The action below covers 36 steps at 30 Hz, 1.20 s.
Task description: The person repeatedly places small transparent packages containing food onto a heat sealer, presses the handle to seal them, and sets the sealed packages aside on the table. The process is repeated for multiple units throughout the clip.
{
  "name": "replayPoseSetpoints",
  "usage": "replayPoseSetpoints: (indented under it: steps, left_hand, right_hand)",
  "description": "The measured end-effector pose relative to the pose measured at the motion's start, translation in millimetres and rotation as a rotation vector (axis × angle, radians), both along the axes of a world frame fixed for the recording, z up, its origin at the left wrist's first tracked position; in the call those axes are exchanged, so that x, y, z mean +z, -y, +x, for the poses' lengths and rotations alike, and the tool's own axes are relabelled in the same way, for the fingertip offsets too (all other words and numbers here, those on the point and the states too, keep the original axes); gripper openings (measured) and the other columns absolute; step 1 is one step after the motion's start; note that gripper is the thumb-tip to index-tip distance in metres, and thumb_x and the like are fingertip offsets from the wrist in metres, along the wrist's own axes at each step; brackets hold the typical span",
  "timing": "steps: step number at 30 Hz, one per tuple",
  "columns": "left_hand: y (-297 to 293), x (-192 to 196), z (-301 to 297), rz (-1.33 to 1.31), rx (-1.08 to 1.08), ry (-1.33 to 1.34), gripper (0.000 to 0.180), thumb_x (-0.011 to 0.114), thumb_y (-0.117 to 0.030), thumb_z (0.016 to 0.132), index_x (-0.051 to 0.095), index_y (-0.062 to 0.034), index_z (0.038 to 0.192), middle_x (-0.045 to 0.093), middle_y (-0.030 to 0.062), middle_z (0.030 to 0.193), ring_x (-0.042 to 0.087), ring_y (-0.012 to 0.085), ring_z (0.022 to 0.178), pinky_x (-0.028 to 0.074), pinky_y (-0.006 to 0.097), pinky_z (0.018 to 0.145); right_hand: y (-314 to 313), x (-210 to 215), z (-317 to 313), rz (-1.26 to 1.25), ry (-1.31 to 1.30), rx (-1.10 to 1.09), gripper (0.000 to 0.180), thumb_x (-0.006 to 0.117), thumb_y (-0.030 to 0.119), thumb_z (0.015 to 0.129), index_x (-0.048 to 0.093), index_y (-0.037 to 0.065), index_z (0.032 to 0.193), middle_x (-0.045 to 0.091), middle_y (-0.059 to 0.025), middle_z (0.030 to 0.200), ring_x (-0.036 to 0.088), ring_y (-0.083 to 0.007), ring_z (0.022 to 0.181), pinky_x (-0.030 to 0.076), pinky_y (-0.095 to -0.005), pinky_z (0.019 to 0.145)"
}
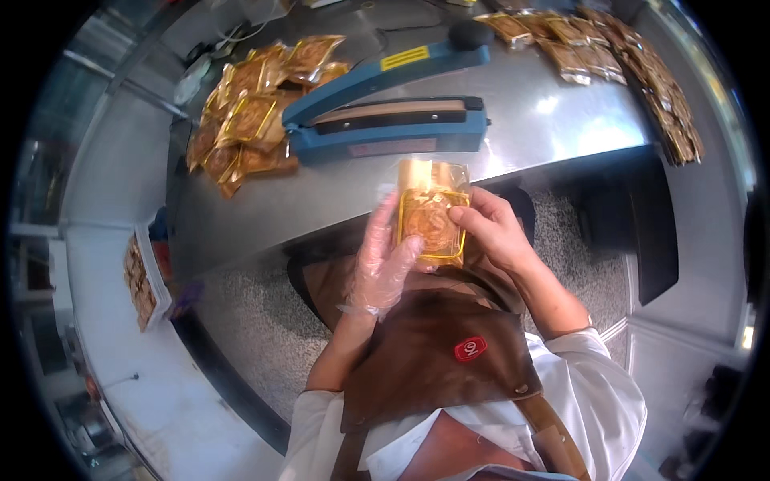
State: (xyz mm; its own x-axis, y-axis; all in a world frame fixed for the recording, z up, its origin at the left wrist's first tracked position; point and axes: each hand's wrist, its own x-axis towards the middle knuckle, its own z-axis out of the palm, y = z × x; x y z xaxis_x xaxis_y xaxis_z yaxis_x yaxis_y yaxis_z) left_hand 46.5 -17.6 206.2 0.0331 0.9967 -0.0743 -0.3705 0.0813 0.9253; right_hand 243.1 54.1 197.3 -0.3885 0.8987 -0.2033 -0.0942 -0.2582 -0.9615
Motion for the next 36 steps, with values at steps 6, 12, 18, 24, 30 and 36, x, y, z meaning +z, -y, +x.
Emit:
replayPoseSetpoints:
  steps: [6,12,18,24,30,36]
  left_hand:
    - [-25.7,12.9,-15.6,0.061,0.002,-0.086,0.04,0.058,-0.007,0.102,0.053,-0.0038,0.141,0.057,0.0125,0.139,0.069,0.0193,0.103,0.063,0.026,0.069]
    - [-67.8,27.7,-14.2,0.118,0.057,-0.026,0.037,0.057,-0.005,0.102,0.055,-0.0038,0.139,0.059,0.0112,0.136,0.068,0.0162,0.101,0.062,0.025,0.065]
    - [-86.1,27.1,-12.9,0.098,0.051,-0.012,0.037,0.058,-0.007,0.101,0.055,-0.0077,0.138,0.055,0.0114,0.141,0.068,0.0197,0.107,0.065,0.027,0.067]
    - [-96.5,24.6,-8.2,0.073,0.113,0.009,0.035,0.059,-0.006,0.102,0.056,-0.005,0.136,0.054,0.0115,0.141,0.066,0.0168,0.108,0.063,0.025,0.065]
    - [-91.2,29.8,-11.5,0.11,0.112,0.015,0.036,0.061,-0.004,0.1,0.057,-0.0052,0.136,0.055,0.0114,0.14,0.065,0.0172,0.108,0.064,0.026,0.067]
    - [-97.2,29.6,-11.9,0.056,0.107,0.002,0.034,0.06,-0.004,0.1,0.059,-0.004,0.134,0.058,0.012,0.135,0.066,0.0171,0.106,0.064,0.026,0.067]
  right_hand:
    - [-22.7,24.6,-18.2,0.041,-0.074,-0.028,0.032,0.067,0.024,0.101,0.059,-0.002,0.116,0.066,-0.002,0.088,0.06,-0.0069,0.073,0.05,-0.0223,0.061]
    - [-43.7,47.3,-26.0,0.22,-0.037,-0.177,0.048,0.065,0.018,0.101,0.044,-0.003,0.14,0.066,-0.0054,0.094,0.061,-0.007,0.074,0.05,-0.0209,0.062]
    - [-55.5,47.4,-26.7,0.424,0.073,-0.121,0.056,0.066,0.014,0.1,0.044,0.007,0.151,0.062,-0.0016,0.086,0.056,-0.0062,0.072,0.047,-0.0219,0.063]
    - [-75.1,51.8,-27.6,0.561,0.321,-0.042,0.05,0.07,0.018,0.098,0.055,0.006,0.144,0.059,-0.0025,0.074,0.054,-0.0077,0.069,0.048,-0.0259,0.063]
    - [-80.5,60.9,-30.6,0.557,0.368,-0.021,0.051,0.072,0.024,0.097,0.057,0.007,0.142,0.062,-0.0069,0.074,0.056,-0.0095,0.069,0.049,-0.0281,0.063]
    - [-83.9,66.5,-29.3,0.52,0.4,-0.015,0.051,0.071,0.02,0.097,0.055,0.007,0.144,0.067,-0.0074,0.078,0.059,-0.0107,0.071,0.051,-0.0286,0.066]
